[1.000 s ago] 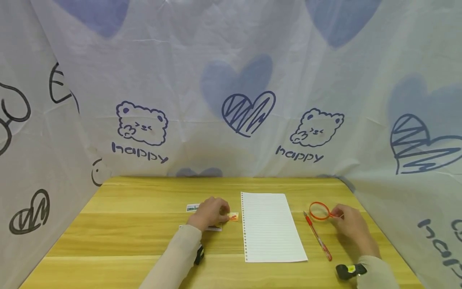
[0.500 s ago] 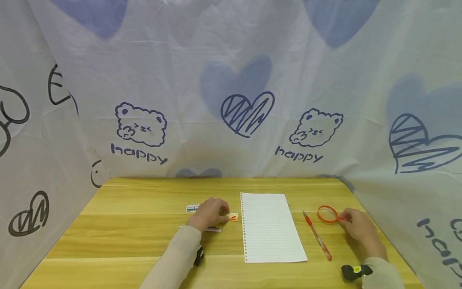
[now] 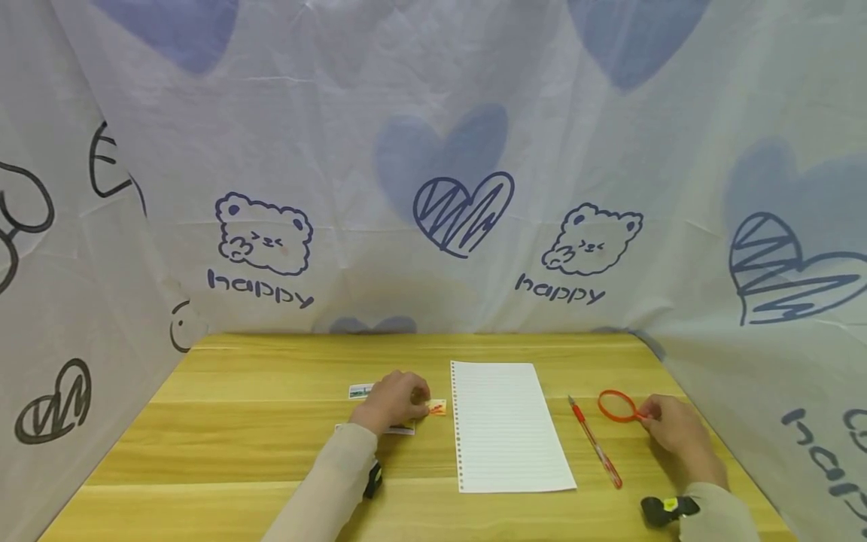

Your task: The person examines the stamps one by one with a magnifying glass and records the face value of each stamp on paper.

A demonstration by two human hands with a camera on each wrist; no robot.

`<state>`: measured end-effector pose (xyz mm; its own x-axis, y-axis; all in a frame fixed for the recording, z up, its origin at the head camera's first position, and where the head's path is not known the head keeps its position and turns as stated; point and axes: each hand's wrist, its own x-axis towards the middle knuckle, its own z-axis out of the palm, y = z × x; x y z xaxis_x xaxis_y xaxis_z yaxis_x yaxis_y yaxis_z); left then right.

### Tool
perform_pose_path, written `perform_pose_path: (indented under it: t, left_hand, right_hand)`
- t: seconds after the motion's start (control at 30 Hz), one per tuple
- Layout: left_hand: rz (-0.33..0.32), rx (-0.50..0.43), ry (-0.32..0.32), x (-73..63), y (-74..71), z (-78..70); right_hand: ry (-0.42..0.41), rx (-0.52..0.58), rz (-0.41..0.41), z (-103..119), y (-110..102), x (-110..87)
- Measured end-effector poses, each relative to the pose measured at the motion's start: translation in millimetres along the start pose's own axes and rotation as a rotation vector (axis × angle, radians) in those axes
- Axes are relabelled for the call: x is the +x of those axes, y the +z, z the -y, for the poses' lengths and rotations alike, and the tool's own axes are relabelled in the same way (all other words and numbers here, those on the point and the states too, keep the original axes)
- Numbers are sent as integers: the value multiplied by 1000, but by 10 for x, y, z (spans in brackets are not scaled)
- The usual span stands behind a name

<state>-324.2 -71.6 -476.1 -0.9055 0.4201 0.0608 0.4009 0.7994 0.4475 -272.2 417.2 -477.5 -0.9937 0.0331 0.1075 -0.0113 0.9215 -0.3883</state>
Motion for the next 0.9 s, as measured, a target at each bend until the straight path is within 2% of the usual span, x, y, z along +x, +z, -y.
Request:
perform_pose_path:
  t: [0.4, 0.53, 0.7, 0.9]
  left_hand:
    - [-10, -2, -2, 6, -5, -1]
    - [-11, 8, 13, 10, -7, -27]
    - [-11, 19, 16, 9, -14, -71]
    - [-25, 11, 28, 9, -20, -106]
  right_hand:
    - [64, 4, 49, 69, -38, 5]
    - [42, 5, 40, 42, -52, 8]
    - [-14, 2, -16, 27, -95, 13]
    - [-87, 18, -49, 182, -157, 18]
